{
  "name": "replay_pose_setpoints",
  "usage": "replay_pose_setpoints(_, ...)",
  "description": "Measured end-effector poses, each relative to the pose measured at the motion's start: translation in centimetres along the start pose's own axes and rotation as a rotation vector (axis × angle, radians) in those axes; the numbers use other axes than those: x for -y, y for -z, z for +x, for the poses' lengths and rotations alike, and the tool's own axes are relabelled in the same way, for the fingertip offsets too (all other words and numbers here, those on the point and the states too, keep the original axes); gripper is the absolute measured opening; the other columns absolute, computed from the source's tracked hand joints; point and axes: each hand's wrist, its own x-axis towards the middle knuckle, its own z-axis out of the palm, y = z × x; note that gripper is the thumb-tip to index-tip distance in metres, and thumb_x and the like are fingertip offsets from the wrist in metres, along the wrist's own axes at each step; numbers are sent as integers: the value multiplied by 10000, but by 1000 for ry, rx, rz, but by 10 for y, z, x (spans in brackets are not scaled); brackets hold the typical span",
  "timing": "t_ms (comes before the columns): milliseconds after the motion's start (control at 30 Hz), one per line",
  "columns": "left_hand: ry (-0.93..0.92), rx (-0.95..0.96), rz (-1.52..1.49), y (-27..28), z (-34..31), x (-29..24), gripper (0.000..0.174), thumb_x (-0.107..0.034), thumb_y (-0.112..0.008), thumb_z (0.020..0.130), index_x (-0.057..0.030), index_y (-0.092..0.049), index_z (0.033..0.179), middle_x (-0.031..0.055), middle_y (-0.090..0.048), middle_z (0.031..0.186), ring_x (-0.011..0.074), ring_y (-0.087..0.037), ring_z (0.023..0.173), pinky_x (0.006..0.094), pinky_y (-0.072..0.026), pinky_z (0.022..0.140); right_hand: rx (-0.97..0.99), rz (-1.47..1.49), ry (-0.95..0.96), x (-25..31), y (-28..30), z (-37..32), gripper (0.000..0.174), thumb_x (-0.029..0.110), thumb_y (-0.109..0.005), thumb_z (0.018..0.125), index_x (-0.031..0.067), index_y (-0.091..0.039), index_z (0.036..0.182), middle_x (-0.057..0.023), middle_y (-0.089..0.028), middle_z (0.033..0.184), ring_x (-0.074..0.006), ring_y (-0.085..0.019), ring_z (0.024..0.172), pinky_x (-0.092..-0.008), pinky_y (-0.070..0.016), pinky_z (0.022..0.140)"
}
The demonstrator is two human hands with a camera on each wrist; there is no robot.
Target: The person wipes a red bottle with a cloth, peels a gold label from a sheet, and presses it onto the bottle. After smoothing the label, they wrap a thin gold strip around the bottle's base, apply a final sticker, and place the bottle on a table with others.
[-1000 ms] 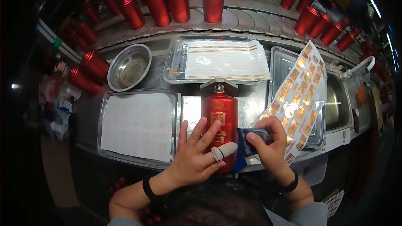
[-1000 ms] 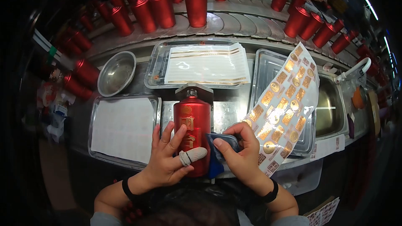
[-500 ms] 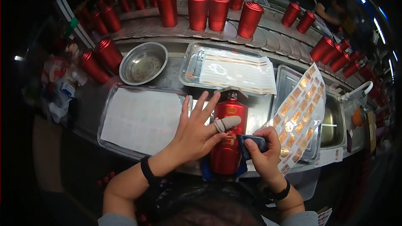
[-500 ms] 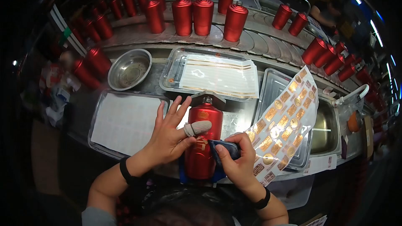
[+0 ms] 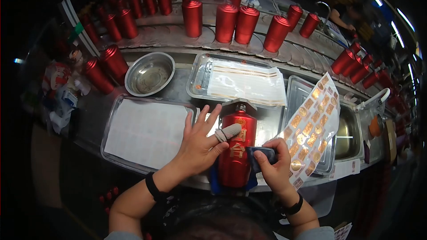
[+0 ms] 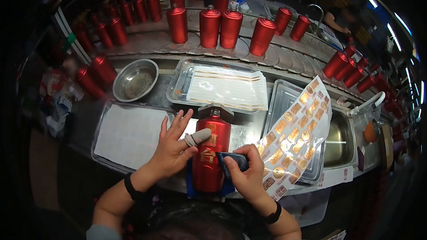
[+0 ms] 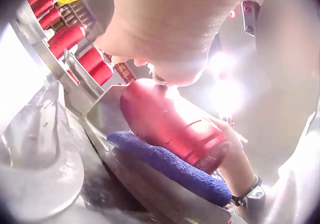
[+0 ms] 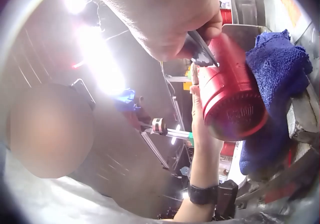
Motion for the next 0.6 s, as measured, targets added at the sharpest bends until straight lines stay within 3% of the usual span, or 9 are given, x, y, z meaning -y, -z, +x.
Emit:
replay_pose_setpoints(300, -54, -11, -48, -6, 41, 8, 377, -424, -487, 998, -274, -651, 1303, 136, -269, 1608, 397, -217, 1476, 631, -47, 1152, -1, -7, -6, 2, 0, 0, 235, 101, -731, 879, 13, -535, 976, -34, -598, 848, -68, -575, 754, -217, -471, 658)
replay_pose_setpoints(600, -95, 30, 73, 4, 14, -8, 342, -423, -556, 958, -358, -657, 1278, 117, -275, 1609, 441, -144, 1483, 727, 10, 1086, -36, 147, -123, 12, 4, -2, 227, 71, -722, 870, 32, -539, 997, -12, -594, 865, -66, -574, 759, -213, -476, 669)
